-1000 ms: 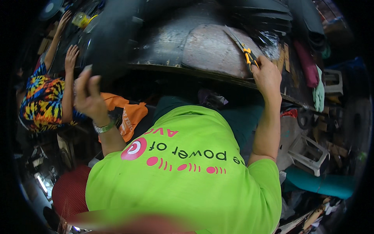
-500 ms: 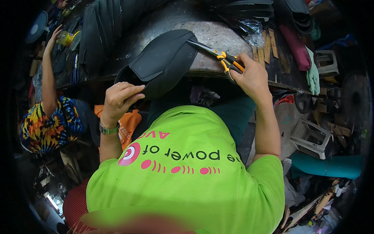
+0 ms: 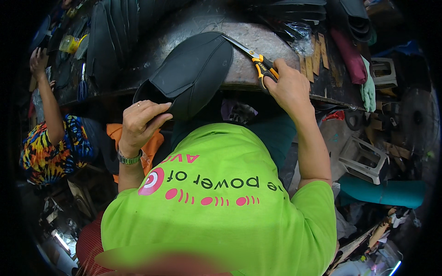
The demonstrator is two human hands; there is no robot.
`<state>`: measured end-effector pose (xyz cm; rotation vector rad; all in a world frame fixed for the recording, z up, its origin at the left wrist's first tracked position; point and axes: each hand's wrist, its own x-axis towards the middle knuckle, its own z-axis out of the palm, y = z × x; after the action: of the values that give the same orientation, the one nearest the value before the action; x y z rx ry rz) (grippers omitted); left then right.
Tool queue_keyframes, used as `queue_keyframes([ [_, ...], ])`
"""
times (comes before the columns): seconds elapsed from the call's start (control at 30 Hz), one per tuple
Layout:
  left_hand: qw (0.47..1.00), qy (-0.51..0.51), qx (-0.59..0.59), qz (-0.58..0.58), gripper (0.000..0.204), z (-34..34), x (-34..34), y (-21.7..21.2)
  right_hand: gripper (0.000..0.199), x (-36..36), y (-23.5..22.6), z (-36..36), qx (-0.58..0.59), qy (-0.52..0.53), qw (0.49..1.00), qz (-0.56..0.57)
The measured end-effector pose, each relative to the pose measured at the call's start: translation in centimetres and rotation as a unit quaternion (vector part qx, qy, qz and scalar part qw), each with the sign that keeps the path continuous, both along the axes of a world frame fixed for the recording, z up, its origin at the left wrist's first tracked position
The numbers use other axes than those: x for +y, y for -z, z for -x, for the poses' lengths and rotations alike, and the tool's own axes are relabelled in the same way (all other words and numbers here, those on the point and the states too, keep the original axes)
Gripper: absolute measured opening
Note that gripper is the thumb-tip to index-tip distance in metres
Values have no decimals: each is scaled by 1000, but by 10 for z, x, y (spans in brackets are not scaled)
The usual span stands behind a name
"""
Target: The person repeatedly picks up black shoe uppers from a pile, uses shears to trim the edges, and places the trimmed pieces back on the pile. The person flips each shoe part to check the interior before trimming.
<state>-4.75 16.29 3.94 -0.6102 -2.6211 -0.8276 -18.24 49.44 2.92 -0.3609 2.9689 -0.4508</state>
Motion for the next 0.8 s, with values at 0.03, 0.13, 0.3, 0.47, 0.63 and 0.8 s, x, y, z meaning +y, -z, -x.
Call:
queue_keyframes([
  [0.03, 1000, -3, 0, -3, 22, 0, 1, 1, 29, -1, 1, 1, -1, -7, 1000, -6],
  [0.13, 1000, -2, 4, -8, 21, 0, 2, 2, 28, -3, 2, 2, -11, -15, 1000, 3],
  [0.3, 1000, 0, 6, 9, 21, -2, 0, 4, 29, 4, -5, 10, -48, -22, 998, 35],
  [0.47, 1000, 6, 13, 13, 20, -4, -2, 5, 33, 6, -15, 19, -26, -3, 1000, 14],
  [0.63, 1000, 10, 16, 18, 21, -4, -2, 6, 32, 0, -18, 25, -22, -27, 999, -19],
  [0.8, 999, 14, 2, 36, 23, -5, -2, 3, 30, 1, -16, 32, -44, -42, 998, -4],
])
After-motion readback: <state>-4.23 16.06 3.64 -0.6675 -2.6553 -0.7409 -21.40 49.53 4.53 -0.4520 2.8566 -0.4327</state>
